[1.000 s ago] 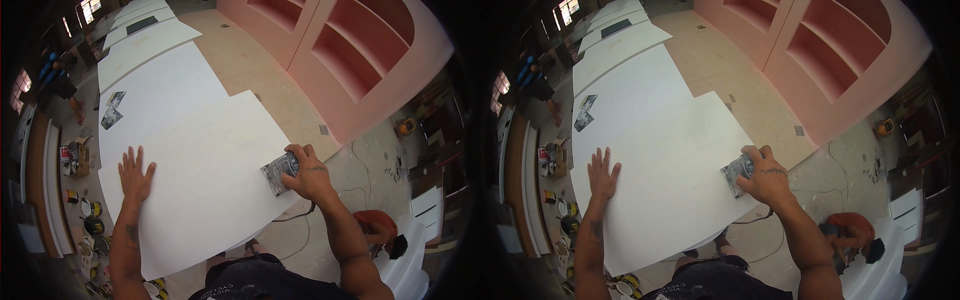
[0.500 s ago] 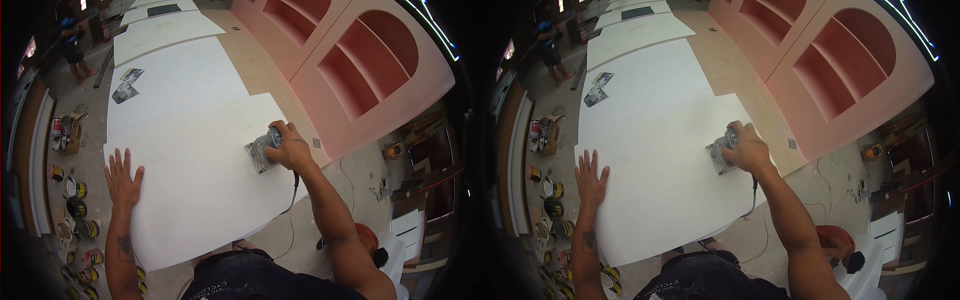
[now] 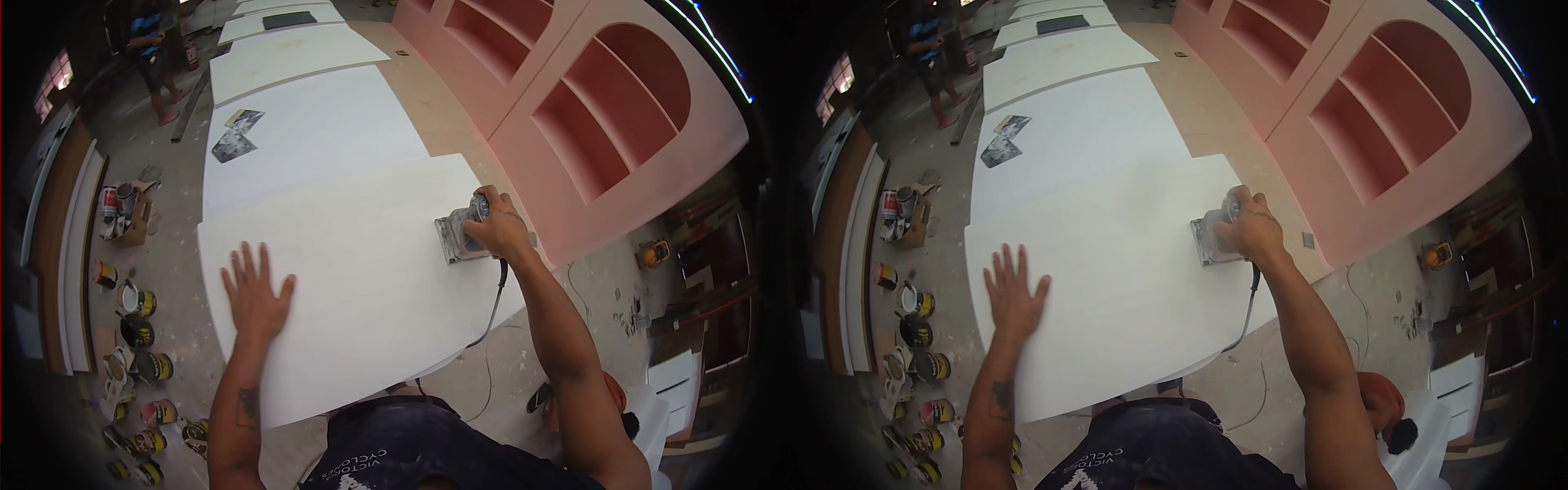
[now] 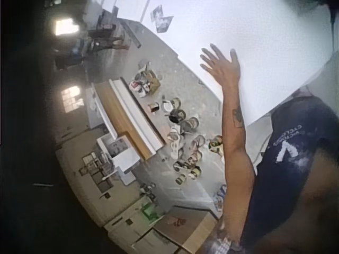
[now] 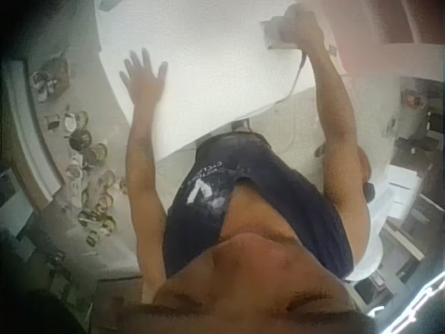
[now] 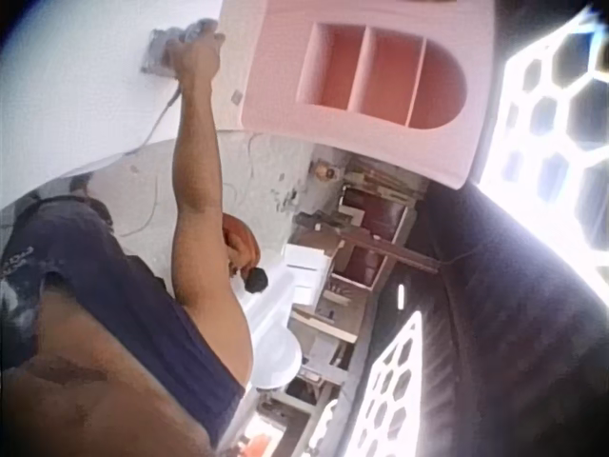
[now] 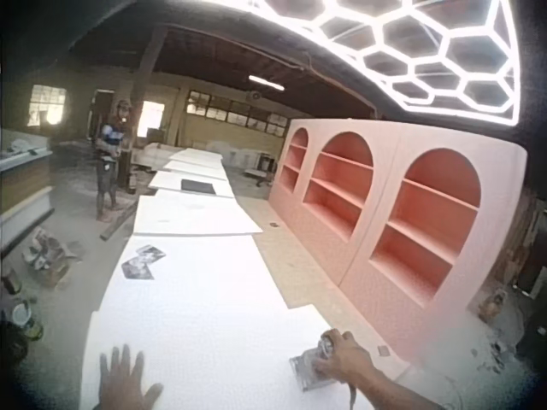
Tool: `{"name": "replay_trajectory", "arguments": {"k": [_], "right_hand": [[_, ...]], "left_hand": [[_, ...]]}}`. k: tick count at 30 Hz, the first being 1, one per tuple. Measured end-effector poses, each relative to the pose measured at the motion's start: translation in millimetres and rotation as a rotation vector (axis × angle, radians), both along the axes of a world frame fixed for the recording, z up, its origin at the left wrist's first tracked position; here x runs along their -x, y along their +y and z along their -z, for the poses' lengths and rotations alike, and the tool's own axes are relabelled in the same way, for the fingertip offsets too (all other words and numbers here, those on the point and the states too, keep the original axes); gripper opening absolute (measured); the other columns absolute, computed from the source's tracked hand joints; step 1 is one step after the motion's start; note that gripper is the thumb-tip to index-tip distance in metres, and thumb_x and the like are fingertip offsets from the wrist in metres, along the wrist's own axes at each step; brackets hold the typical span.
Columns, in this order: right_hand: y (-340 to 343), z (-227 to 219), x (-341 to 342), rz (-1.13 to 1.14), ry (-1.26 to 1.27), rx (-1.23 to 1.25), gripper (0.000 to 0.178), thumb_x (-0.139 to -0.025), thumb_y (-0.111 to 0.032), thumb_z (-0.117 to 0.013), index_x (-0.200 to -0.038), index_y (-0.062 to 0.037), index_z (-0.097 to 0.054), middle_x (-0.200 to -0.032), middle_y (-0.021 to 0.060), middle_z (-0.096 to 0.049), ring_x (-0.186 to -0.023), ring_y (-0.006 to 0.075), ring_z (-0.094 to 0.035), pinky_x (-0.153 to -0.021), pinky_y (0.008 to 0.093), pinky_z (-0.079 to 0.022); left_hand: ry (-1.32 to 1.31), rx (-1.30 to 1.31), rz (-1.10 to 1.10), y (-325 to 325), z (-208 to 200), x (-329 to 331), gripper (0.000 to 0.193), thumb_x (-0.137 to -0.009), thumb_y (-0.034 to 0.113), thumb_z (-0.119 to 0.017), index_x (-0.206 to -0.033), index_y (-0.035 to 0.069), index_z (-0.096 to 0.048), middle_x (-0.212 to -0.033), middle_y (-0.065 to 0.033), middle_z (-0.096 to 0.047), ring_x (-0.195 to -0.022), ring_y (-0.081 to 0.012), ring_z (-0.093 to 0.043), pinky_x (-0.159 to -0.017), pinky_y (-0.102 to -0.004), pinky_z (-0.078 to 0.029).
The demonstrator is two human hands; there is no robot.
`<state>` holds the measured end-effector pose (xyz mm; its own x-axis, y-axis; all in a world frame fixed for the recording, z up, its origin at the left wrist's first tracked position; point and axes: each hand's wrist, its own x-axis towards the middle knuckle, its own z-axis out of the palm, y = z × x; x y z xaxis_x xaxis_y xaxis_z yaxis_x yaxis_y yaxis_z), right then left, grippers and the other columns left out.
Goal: The person sands a wooden board using an electric sander, passes the sander to another person, and then lifts and repositions the board by hand.
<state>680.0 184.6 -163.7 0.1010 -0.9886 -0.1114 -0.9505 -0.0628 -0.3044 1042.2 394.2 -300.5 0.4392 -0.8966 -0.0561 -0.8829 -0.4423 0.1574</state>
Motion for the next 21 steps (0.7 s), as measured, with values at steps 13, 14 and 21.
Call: {"name": "replay_trajectory", "arguments": {"k": [13,14,21], "right_hand": [[57,9,-173,-0.395,-0.001,0.003,0.069,-0.083,-0.034,-0.078,-0.147,-0.0175,-0.057,-0.133,0.0179,-0.06,-0.109,0.0383,-0.075,-0.099,0.0478,-0.061],[67,8,-186,-0.44,0.012,0.011,0.069,-0.084,-0.035,-0.079,-0.148,-0.0178,-0.056,-0.134,0.0183,-0.061,-0.114,0.039,-0.073,-0.102,0.0482,-0.059],[129,11,-258,-0.671,-0.039,-0.063,0.069,-0.086,-0.034,-0.081,-0.148,-0.0203,-0.055,-0.14,0.0205,-0.059,-0.118,0.0421,-0.072,-0.102,0.0516,-0.059]], "left_hand": [[0.235,0.15,0.605,143,0,122,0.073,-0.11,0.062,-0.051,-0.17,0.021,-0.044,-0.179,-0.0142,-0.036,-0.166,-0.0377,-0.031,-0.134,-0.0634,-0.016],[0.245,0.171,0.56,152,0,116,0.071,-0.11,0.061,-0.051,-0.169,0.02,-0.047,-0.178,-0.0142,-0.038,-0.166,-0.0367,-0.031,-0.135,-0.062,-0.015],[0.693,0.469,0.256,210,-29,42,0.04,-0.109,0.034,-0.069,-0.13,0.002,-0.076,-0.142,-0.0199,-0.072,-0.135,-0.0386,-0.067,-0.118,-0.0519,-0.047]]}}
